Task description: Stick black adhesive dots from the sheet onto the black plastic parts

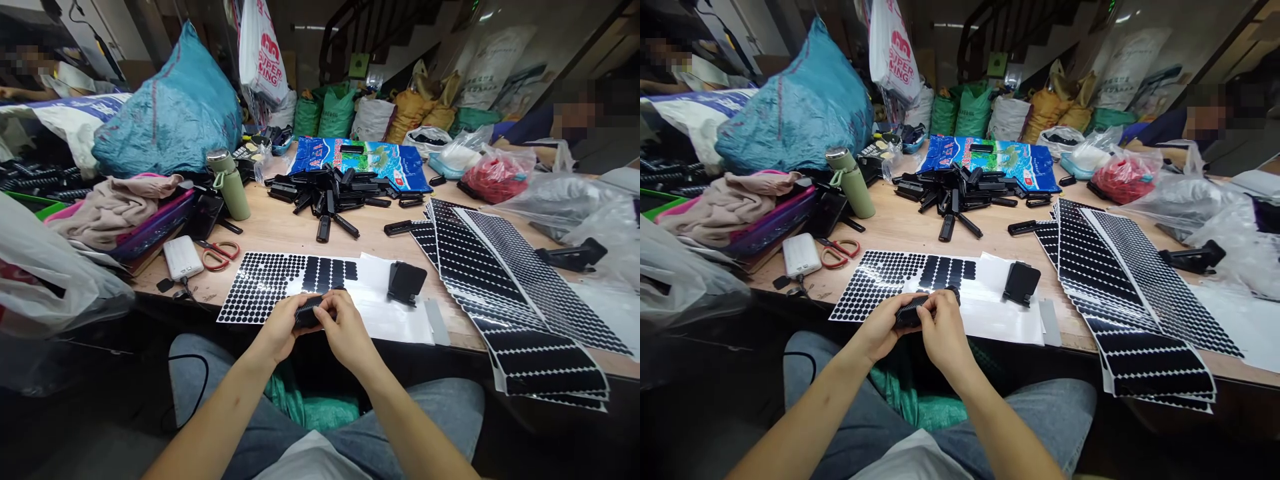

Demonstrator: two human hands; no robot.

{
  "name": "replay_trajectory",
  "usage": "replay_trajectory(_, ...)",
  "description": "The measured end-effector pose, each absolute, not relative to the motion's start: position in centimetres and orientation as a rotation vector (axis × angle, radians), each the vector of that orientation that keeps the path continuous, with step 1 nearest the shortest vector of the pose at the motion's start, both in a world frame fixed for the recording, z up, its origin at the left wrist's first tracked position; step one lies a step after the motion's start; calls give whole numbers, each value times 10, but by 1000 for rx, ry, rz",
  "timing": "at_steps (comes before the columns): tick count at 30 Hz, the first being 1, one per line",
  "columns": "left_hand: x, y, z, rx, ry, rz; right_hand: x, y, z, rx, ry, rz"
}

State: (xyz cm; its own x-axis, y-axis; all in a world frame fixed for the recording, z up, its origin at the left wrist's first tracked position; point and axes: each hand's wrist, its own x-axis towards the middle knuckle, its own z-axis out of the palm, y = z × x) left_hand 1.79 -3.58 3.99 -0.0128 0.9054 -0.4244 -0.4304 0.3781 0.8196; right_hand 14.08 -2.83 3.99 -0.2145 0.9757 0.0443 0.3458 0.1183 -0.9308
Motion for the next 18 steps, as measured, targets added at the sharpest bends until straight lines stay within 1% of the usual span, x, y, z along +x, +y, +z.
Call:
replay_trajectory(9, 19, -39, 39, 535, 1144, 1147, 137, -36, 35, -1297, -1651, 1028)
replay_trajectory(13, 15, -39, 37, 463, 1134, 1147, 143, -29, 23, -1406, -1505, 711)
replay_trajectory(14, 14, -39, 37, 435, 1124, 1131, 147, -25, 20, -1439, -1448, 688)
replay_trajectory(15, 12, -39, 37, 409, 1114, 1111, 151, -22, 17, -1457, -1407, 736)
replay_trajectory(18, 9, -42, 38, 382, 1085, 1036, 163, -14, 13, -1380, -1378, 1116)
